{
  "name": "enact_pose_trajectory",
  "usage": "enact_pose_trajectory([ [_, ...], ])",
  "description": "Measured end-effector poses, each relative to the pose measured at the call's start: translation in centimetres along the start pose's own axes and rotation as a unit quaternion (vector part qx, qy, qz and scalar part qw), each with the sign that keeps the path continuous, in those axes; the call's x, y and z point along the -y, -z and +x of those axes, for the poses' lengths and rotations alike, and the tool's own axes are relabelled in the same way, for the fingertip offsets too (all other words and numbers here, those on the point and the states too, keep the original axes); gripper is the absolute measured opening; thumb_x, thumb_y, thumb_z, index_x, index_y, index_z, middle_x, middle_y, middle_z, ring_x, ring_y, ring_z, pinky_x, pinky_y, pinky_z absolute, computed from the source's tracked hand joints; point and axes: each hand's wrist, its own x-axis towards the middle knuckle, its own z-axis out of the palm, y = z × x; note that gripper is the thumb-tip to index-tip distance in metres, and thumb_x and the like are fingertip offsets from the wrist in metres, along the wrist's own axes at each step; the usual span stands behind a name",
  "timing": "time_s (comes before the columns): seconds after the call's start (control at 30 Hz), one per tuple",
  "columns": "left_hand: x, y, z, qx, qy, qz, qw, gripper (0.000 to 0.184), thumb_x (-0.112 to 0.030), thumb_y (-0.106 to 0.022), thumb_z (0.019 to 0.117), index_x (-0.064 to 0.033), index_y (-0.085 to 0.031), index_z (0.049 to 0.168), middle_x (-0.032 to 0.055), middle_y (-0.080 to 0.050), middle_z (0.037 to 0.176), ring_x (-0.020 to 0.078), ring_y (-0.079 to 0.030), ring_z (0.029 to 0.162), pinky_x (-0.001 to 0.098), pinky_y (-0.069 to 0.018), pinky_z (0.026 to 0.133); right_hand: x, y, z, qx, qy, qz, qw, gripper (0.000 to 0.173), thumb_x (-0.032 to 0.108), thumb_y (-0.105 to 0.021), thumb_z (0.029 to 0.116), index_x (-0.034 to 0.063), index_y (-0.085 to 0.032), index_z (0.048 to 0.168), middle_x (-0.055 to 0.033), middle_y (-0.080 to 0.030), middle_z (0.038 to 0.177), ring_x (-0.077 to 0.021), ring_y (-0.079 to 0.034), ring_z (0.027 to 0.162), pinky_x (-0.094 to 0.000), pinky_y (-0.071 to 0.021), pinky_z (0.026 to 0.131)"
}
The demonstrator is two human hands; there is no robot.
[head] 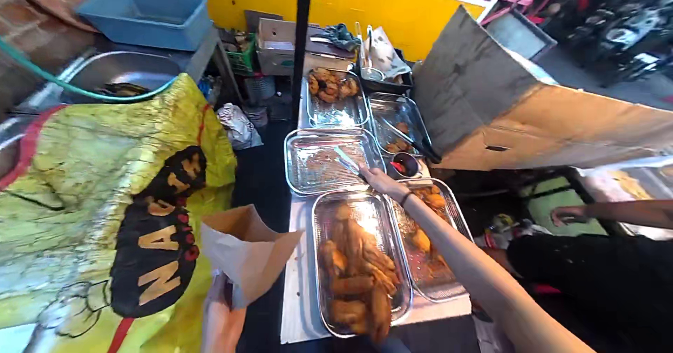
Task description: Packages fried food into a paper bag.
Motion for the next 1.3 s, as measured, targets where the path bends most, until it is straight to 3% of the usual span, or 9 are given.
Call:
enact_pose_trajectory([
  [0.13, 1.4, -1.8, -0.6, 0.006, 0.014, -0.021, 1.0, 0.042, -0.034, -0.021, 0.1123, -0.0108, -0.05, 0.131, 0.0028, -0.069, 0.108, 0.0128, -0.069, 0.098, 0.0372, -0.06, 0.085, -10.0, 0.3, -12.0, 0.042, 0.035, -0.012, 0.998, 0.053, 0.051, -0.036, 0.1095, 0.0086, -0.057, 0.135, -0.0118, -0.063, 0.09, -0.0197, -0.059, 0.067, -0.0405, -0.0542, 0.066],
  [0.27, 3.5, -3.9, -1.5, 0.023, -0.029, 0.037, 0.999, 0.037, -0.021, -0.02, 0.111, -0.0068, -0.037, 0.141, 0.0034, -0.061, 0.116, 0.0102, -0.065, 0.103, 0.033, -0.0575, 0.088, -17.9, -3.0, -23.7, 0.106, -0.073, 0.017, 0.992, 0.053, 0.05, -0.049, 0.1054, 0.0082, -0.064, 0.133, -0.0131, -0.069, 0.098, -0.0219, -0.064, 0.076, -0.0444, -0.0542, 0.073],
  [0.4, 5.6, -5.6, -1.9, 0.044, -0.033, 0.057, 0.997, 0.035, -0.016, -0.028, 0.1101, -0.0058, -0.04, 0.141, 0.0043, -0.062, 0.118, 0.0106, -0.065, 0.104, 0.0335, -0.0571, 0.089, -23.0, -6.8, -29.9, 0.159, -0.154, 0.092, 0.971, 0.048, 0.048, -0.053, 0.1047, 0.0126, -0.064, 0.134, -0.0096, -0.067, 0.092, -0.0184, -0.058, 0.067, -0.04, -0.05, 0.061],
  [0.5, 6.9, -6.7, -1.8, 0.067, -0.023, 0.077, 0.994, 0.038, -0.021, -0.03, 0.1116, -0.0072, -0.044, 0.144, 0.0047, -0.064, 0.123, 0.0111, -0.065, 0.108, 0.035, -0.057, 0.092, -25.1, -10.1, -29.8, 0.135, -0.095, 0.181, 0.969, 0.042, 0.042, -0.054, 0.1057, 0.0157, -0.064, 0.137, -0.0046, -0.066, 0.089, -0.0109, -0.052, 0.059, -0.0305, -0.0457, 0.053],
  [0.7, 7.0, -9.2, -3.2, 0.116, -0.014, 0.101, 0.988, 0.048, -0.041, -0.027, 0.1118, -0.0084, -0.056, 0.13, 0.0037, -0.07, 0.107, 0.0126, -0.07, 0.098, 0.0359, -0.0612, 0.083, -27.0, -13.9, -26.9, 0.078, -0.003, 0.29, 0.954, 0.036, 0.033, -0.057, 0.1057, 0.0134, -0.069, 0.134, 0.002, -0.066, 0.077, -0.0039, -0.048, 0.05, -0.0225, -0.0416, 0.046],
  [0.87, 6.3, -7.7, -3.7, 0.1, -0.011, 0.067, 0.993, 0.044, -0.039, -0.03, 0.1119, -0.0075, -0.055, 0.131, 0.0067, -0.07, 0.112, 0.0153, -0.069, 0.102, 0.0382, -0.0607, 0.086, -27.4, -11.2, -28.4, 0.073, -0.011, 0.268, 0.96, 0.036, 0.037, -0.059, 0.1042, 0.0161, -0.07, 0.132, 0.0025, -0.067, 0.079, -0.004, -0.049, 0.051, -0.0221, -0.0408, 0.046],
  [1.03, 5.6, -6.0, -4.4, 0.057, -0.015, 0.031, 0.998, 0.04, -0.036, -0.031, 0.1119, -0.0112, -0.051, 0.136, 0.0049, -0.068, 0.117, 0.0152, -0.068, 0.106, 0.0378, -0.0598, 0.088, -28.2, -11.2, -29.1, 0.103, -0.065, 0.163, 0.979, 0.043, 0.044, -0.058, 0.1034, 0.0172, -0.068, 0.135, -0.004, -0.071, 0.092, -0.0099, -0.059, 0.065, -0.0307, -0.0498, 0.06],
  [1.2, 5.8, -6.0, -6.1, 0.019, -0.002, -0.001, 1.0, 0.03, -0.027, -0.028, 0.1121, -0.0128, -0.048, 0.13, 0.0027, -0.066, 0.108, 0.0129, -0.068, 0.099, 0.0343, -0.0596, 0.084, -27.2, -14.5, -26.6, 0.074, -0.019, 0.278, 0.958, 0.035, 0.033, -0.059, 0.1045, 0.0124, -0.071, 0.129, 0.0024, -0.067, 0.077, -0.0039, -0.048, 0.05, -0.0227, -0.0411, 0.046],
  [1.3, 5.6, -6.6, -6.3, 0.03, 0.006, 0.004, 1.0, 0.036, -0.031, -0.029, 0.1125, -0.0119, -0.049, 0.135, 0.0052, -0.066, 0.115, 0.015, -0.067, 0.105, 0.0368, -0.0587, 0.088, -26.4, -14.6, -25.1, 0.083, -0.013, 0.336, 0.938, 0.032, 0.028, -0.058, 0.1052, 0.0094, -0.07, 0.129, 0.003, -0.068, 0.078, -0.0021, -0.046, 0.047, -0.0204, -0.0398, 0.044],
])
